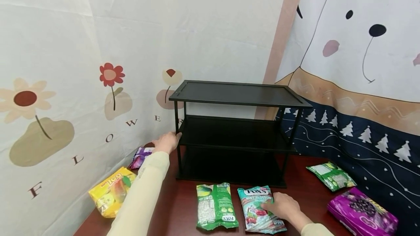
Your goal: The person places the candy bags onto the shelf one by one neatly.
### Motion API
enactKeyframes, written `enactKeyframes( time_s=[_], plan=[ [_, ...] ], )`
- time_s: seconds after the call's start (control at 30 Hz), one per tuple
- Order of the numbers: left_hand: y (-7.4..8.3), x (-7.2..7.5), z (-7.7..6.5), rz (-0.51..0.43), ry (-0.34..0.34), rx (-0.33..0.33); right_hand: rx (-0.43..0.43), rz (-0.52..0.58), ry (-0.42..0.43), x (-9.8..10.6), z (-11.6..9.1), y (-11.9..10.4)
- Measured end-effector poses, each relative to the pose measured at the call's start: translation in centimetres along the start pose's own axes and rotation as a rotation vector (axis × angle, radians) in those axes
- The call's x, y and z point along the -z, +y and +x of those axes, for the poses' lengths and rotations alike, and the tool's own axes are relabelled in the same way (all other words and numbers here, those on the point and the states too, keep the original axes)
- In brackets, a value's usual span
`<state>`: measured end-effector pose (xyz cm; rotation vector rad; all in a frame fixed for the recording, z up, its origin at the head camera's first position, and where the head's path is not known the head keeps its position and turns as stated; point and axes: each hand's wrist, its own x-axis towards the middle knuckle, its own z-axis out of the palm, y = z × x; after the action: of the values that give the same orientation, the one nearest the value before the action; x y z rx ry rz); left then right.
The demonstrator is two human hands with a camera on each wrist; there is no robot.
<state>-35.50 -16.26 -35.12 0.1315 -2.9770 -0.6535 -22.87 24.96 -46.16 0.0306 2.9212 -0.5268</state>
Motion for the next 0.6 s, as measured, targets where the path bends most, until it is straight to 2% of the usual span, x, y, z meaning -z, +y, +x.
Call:
enactKeyframes(
  time_s=[0.37, 0.6],
  plan=[
    [-0.09, -0.12, 0.18, 0.011, -0.008, 0.000, -0.026, 0.106, 0.009, 0.16, -0.20, 0.38],
    [-0.11, -0.10, 0.13, 0.006, -0.014, 0.004, -0.061, 0.240, -0.035, 0.19, 0.50, 0.74]
  ],
)
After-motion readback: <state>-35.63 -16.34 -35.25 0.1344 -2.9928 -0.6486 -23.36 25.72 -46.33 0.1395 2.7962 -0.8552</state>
